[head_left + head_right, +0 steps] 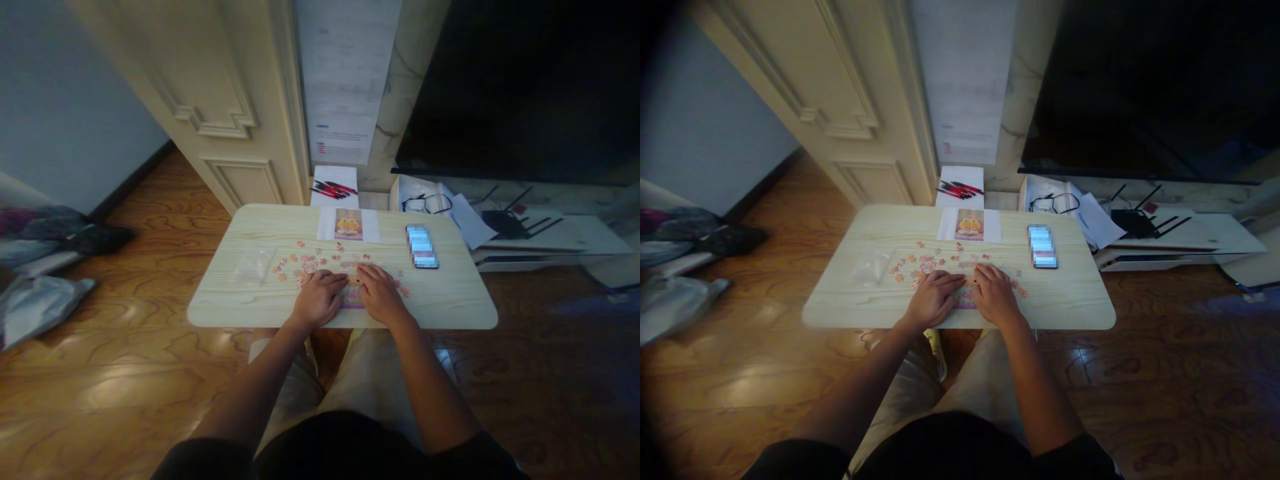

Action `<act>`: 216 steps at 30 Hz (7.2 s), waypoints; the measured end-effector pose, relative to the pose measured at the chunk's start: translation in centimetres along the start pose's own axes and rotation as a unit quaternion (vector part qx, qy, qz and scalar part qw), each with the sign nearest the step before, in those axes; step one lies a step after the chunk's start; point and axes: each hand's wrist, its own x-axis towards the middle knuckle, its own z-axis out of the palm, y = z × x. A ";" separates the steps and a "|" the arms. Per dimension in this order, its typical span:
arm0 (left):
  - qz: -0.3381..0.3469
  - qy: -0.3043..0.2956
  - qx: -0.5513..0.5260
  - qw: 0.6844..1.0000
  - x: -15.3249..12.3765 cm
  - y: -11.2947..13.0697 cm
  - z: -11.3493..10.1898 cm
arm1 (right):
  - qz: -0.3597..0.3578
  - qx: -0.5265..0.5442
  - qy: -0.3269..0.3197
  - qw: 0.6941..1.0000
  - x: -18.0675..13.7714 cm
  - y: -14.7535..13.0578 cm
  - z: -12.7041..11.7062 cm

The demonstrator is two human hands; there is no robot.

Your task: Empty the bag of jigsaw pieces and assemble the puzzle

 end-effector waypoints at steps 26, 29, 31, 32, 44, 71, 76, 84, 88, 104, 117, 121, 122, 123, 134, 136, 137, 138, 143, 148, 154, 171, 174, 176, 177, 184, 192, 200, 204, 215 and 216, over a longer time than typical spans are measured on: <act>-0.073 0.065 0.065 0.993 0.0 0.7 0.3 | -0.059 0.087 0.023 0.994 -4.1 -0.5 -0.5; -0.098 0.096 0.077 0.988 0.0 0.8 0.5 | -0.024 0.059 0.039 0.997 -4.3 0.3 -1.1; -0.107 0.115 0.082 0.984 0.0 0.7 0.7 | -0.001 0.041 0.046 0.998 -4.3 1.0 -1.4; -0.108 0.124 0.085 0.983 -0.1 0.7 0.7 | 0.008 0.035 0.047 0.998 -4.2 1.3 -1.6; 0.078 0.026 0.056 0.995 -0.6 0.2 0.6 | -0.010 0.063 0.012 0.998 -2.0 1.4 -1.1; 0.149 -0.008 -0.044 0.988 -0.6 0.2 1.0 | 0.054 0.028 0.003 0.998 2.9 1.2 0.7; 0.138 -0.006 -0.043 0.989 -0.7 0.3 1.0 | 0.040 0.021 -0.008 0.999 2.9 1.4 0.9; 0.140 -0.013 -0.035 0.989 -0.7 0.2 0.9 | 0.039 0.021 -0.008 0.999 2.7 1.3 0.8; 0.145 -0.011 -0.041 0.989 -0.7 0.3 0.8 | 0.047 0.024 -0.014 0.998 2.8 1.4 0.9; 0.140 -0.013 -0.041 0.989 -0.6 0.4 0.7 | 0.070 0.106 -0.024 0.992 3.5 1.6 0.4; 0.148 0.007 -0.031 0.988 -0.6 0.3 0.9 | 0.072 0.072 -0.057 0.993 4.1 1.4 0.1; 0.146 0.005 -0.029 0.989 -0.5 0.4 0.8 | 0.064 0.055 -0.058 0.995 3.9 1.2 0.1; 0.146 0.006 -0.031 0.989 -0.5 0.4 0.8 | 0.065 0.059 -0.056 0.995 3.9 1.2 0.0; 0.147 0.007 -0.033 0.989 -0.5 0.5 0.8 | 0.066 0.062 -0.055 0.994 3.9 1.1 0.0; 0.145 0.008 -0.034 0.989 -0.6 0.4 0.9 | 0.064 0.068 -0.066 0.993 4.0 1.1 -0.1; 0.144 0.008 -0.032 0.989 -0.6 0.4 0.9 | 0.062 0.077 -0.066 0.993 4.0 0.9 -0.3; 0.143 0.008 -0.032 0.989 -0.6 0.4 0.9 | 0.063 0.083 -0.067 0.992 4.0 0.8 -0.5; 0.142 0.008 -0.032 0.989 -0.6 0.4 0.9 | 0.065 0.089 -0.069 0.992 4.0 0.8 -0.6; 0.144 0.006 -0.026 0.989 -0.6 0.4 0.9 | 0.073 0.141 -0.072 0.985 4.3 1.2 -0.5; 0.141 0.012 -0.028 0.990 -0.6 0.5 0.9 | 0.082 0.212 -0.075 0.971 4.4 2.0 -0.4; 0.142 0.016 -0.033 0.989 -0.5 0.5 0.9 | 0.093 0.255 -0.121 0.955 4.7 2.3 -0.8; 0.142 0.008 -0.030 0.989 -0.5 0.4 0.9 | 0.070 0.086 -0.088 0.990 4.6 0.9 -0.7; 0.142 0.003 -0.027 0.990 -0.5 0.5 0.9 | 0.048 0.066 -0.069 0.994 4.3 0.8 -0.6; 0.144 0.003 -0.023 0.989 -0.6 0.5 0.8 | 0.040 0.074 -0.047 0.995 3.8 1.0 -0.7; 0.146 0.005 -0.019 0.989 -0.6 0.5 0.8 | 0.039 0.082 -0.033 0.995 3.4 1.1 -0.8; 0.123 -0.006 -0.004 0.992 -0.5 0.6 0.4 | 0.073 0.060 0.067 0.993 0.8 2.7 -1.7; 0.129 -0.028 0.001 0.991 -0.2 0.7 0.4 | 0.080 -0.015 0.045 0.996 3.7 2.7 -0.7; 0.114 -0.019 0.005 0.993 -0.2 0.6 0.6 | 0.092 -0.005 0.028 0.995 4.2 3.1 -0.2; 0.103 -0.020 0.011 0.994 -0.1 0.7 0.5 | 0.099 0.000 0.017 0.995 4.1 3.4 -0.1; 0.114 -0.031 0.013 0.993 -0.1 0.6 0.5 | 0.096 0.008 0.012 0.995 4.2 3.6 0.0; 0.113 -0.034 0.014 0.993 0.0 0.6 0.5 | 0.096 0.011 0.012 0.995 4.1 3.6 0.0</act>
